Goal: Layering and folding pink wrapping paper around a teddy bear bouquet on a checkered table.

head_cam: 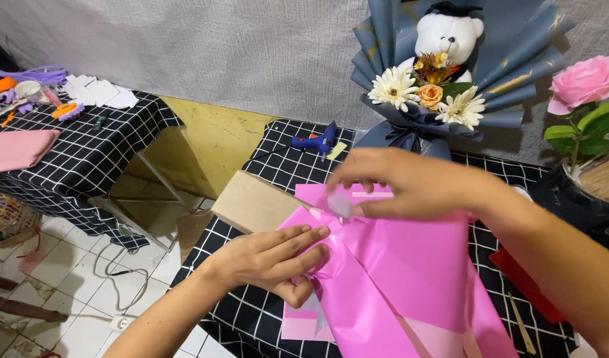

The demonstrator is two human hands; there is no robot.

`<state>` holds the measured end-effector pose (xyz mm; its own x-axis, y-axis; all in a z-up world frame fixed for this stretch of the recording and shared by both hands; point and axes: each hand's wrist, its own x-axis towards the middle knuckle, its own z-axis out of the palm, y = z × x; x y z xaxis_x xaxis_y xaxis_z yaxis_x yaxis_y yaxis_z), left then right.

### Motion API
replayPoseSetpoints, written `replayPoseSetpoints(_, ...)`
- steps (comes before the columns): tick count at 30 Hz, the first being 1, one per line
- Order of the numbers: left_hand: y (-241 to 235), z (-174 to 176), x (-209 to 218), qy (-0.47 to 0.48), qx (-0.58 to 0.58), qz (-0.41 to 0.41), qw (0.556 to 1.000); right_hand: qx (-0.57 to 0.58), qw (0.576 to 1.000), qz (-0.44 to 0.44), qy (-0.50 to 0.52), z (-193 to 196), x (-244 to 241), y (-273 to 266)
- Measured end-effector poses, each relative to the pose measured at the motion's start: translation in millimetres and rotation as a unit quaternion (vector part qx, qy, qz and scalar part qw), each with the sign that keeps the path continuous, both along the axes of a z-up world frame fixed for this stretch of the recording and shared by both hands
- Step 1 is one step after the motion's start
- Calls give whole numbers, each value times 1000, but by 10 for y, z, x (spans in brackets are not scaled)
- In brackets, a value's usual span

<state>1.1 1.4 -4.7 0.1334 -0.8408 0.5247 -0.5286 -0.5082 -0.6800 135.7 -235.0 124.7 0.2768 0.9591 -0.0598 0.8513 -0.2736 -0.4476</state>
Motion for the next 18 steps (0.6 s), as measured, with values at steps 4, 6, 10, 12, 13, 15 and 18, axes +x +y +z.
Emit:
replayPoseSetpoints(4, 3, -26, 1, 9, -13, 5, 1000, 82, 994, 58, -32, -189, -185, -160)
replayPoseSetpoints(6, -25, 3, -5, 11, -6, 0, 1000, 118, 990, 58, -51, -261, -221, -207)
replayPoseSetpoints(10, -69, -14, -4, 2, -29, 6, 1000, 150, 988, 10, -35, -296, -220, -294)
replayPoseSetpoints(12, -77, -13, -2, -3, -33, 8, 999, 169, 985, 6, -38, -287, -244, -324)
replayPoseSetpoints(13, -84, 1, 5, -6, -28, 2, 1000, 181, 983, 0, -32, -280, -264, -335)
replayPoseSetpoints(15, -100, 4, 10, -7, -24, -3, 1000, 191, 981, -6, -23, -296, -305, -345)
replayPoseSetpoints(18, -111, 14, 7, -11, -21, -1, 1000, 208, 977, 1, -52, -348, -354, -332)
